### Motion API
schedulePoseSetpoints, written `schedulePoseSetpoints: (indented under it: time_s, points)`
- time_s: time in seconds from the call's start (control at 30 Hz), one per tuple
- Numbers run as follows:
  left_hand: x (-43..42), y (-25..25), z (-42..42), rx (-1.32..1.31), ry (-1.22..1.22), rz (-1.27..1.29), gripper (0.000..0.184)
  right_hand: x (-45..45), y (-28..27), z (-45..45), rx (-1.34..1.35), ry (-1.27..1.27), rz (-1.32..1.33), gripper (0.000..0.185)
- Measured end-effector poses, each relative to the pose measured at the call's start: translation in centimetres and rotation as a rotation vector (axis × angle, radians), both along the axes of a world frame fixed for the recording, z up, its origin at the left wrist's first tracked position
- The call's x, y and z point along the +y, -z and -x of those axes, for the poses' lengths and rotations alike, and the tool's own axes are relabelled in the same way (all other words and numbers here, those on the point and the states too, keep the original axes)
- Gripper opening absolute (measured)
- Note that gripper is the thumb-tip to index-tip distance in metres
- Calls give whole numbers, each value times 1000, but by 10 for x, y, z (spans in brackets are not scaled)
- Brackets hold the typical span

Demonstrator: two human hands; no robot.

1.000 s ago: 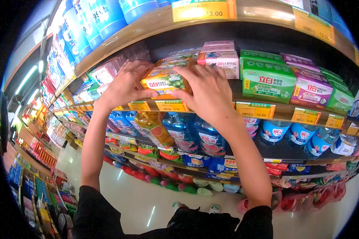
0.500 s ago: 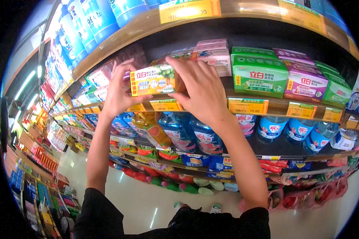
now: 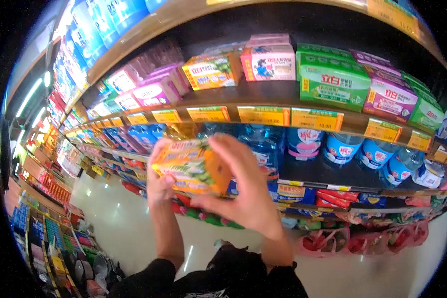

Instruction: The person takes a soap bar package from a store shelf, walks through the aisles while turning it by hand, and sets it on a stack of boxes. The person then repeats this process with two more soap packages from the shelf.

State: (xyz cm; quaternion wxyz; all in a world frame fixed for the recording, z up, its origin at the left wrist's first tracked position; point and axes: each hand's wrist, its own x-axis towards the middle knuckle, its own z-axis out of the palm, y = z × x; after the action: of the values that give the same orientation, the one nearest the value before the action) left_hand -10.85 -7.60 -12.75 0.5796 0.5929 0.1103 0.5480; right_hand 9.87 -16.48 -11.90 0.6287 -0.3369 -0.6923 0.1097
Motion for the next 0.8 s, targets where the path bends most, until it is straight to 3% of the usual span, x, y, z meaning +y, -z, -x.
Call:
schedulePoseSetpoints:
  time_s: [0.07, 0.17, 0.23, 0.4, 0.53, 0.63, 0.77, 0.8]
  points:
    - [-7, 44, -2, -141, 101, 185, 81, -13, 16, -1, -133, -80, 96, 101]
    - [-4, 105, 4, -173, 216, 397, 83, -18, 47, 6, -64, -123, 265, 101]
    - [-10, 118, 4, -104, 244, 503, 87, -18, 55, 10, -8, -56, 324, 99]
    - [-8, 120, 4, -10, 340, 472, 90, -11, 63, 9, 23, 28, 262, 90]
    - [-22, 117, 3, -7, 135, 552, 104, -7, 71, 19, 113, 136, 235, 84]
    - [-20, 121, 13, -194, 370, 406, 103, -2, 81, 28, 219, 184, 259, 79]
    - [-25, 122, 31, 280, -7, 304, 108, 0, 88, 37, 315, 156, 272, 80]
    - [-26, 118, 27, 142, 55, 330, 111, -1, 89, 40, 339, 145, 279, 82]
